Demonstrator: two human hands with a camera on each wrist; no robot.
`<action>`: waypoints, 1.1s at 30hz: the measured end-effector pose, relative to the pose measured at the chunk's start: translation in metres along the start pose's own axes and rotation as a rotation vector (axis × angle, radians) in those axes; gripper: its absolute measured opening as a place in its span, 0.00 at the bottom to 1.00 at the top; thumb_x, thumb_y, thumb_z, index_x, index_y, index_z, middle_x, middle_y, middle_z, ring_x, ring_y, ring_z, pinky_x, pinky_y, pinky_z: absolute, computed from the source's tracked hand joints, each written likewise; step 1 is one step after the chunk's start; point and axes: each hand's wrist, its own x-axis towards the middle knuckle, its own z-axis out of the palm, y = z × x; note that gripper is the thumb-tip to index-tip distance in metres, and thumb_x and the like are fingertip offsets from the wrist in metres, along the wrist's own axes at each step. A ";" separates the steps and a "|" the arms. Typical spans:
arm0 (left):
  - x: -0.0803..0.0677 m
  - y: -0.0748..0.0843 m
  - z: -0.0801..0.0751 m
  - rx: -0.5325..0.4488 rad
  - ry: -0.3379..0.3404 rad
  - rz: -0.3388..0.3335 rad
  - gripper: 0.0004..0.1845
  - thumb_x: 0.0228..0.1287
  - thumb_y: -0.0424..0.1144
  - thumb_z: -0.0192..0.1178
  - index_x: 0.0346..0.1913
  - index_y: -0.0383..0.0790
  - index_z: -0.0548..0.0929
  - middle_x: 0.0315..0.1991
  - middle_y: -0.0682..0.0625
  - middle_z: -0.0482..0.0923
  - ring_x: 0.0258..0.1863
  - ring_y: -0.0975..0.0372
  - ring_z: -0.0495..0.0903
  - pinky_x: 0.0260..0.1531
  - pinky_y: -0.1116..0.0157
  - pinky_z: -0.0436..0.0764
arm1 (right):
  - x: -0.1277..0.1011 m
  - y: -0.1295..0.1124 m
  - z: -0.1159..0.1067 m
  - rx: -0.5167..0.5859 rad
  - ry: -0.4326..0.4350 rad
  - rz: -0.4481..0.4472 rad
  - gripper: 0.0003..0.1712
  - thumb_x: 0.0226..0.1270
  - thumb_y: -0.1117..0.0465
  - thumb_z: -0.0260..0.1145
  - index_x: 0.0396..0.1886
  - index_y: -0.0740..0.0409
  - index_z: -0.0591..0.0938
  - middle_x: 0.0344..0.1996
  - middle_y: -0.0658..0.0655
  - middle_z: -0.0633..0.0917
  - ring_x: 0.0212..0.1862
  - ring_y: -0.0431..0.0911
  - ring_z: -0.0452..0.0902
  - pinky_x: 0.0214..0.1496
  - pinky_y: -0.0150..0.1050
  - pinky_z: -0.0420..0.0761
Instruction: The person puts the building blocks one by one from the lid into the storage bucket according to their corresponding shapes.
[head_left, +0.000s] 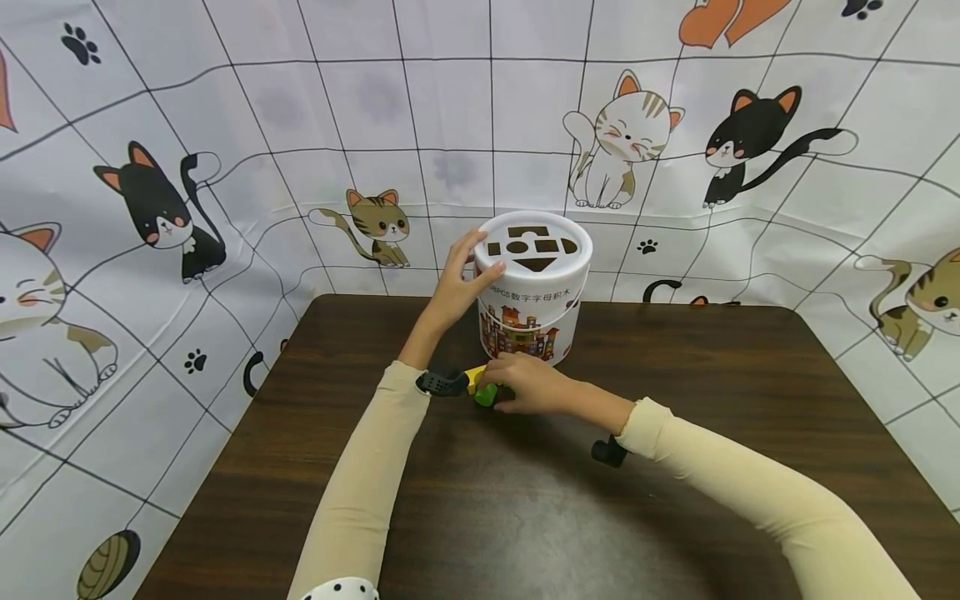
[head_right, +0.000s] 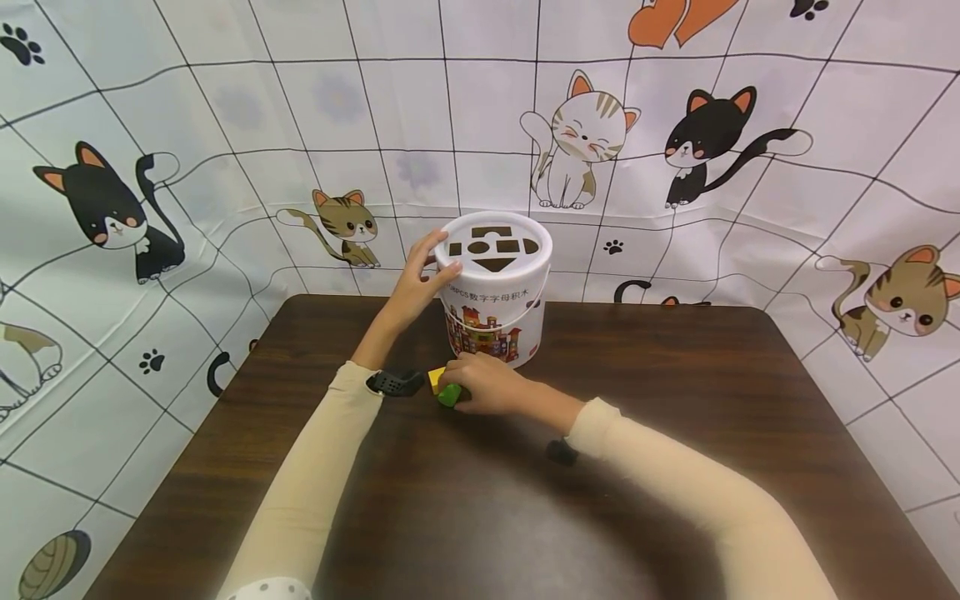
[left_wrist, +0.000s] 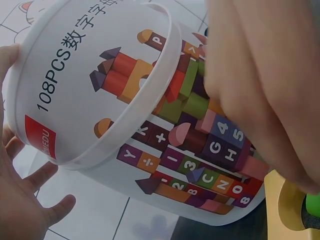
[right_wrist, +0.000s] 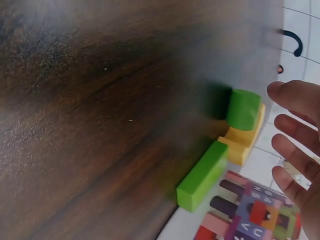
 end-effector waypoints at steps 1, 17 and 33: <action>0.001 -0.004 0.001 0.004 0.003 0.001 0.39 0.72 0.41 0.59 0.81 0.45 0.55 0.83 0.43 0.40 0.76 0.42 0.55 0.71 0.38 0.67 | 0.001 0.001 0.002 -0.014 -0.011 0.003 0.19 0.58 0.61 0.79 0.50 0.57 0.87 0.50 0.53 0.87 0.51 0.48 0.80 0.55 0.45 0.83; 0.004 -0.015 0.001 0.009 0.011 0.023 0.42 0.68 0.55 0.61 0.81 0.52 0.58 0.83 0.50 0.43 0.75 0.47 0.58 0.69 0.44 0.71 | 0.006 0.009 0.024 -0.103 -0.056 0.010 0.22 0.59 0.63 0.78 0.54 0.53 0.87 0.55 0.53 0.87 0.56 0.50 0.79 0.59 0.46 0.82; -0.006 0.014 -0.001 -0.022 -0.012 0.006 0.39 0.72 0.37 0.58 0.80 0.36 0.55 0.82 0.38 0.41 0.75 0.40 0.55 0.70 0.38 0.67 | -0.003 0.005 0.015 -0.226 -0.164 0.049 0.20 0.58 0.57 0.78 0.51 0.51 0.88 0.51 0.51 0.88 0.53 0.49 0.78 0.54 0.47 0.80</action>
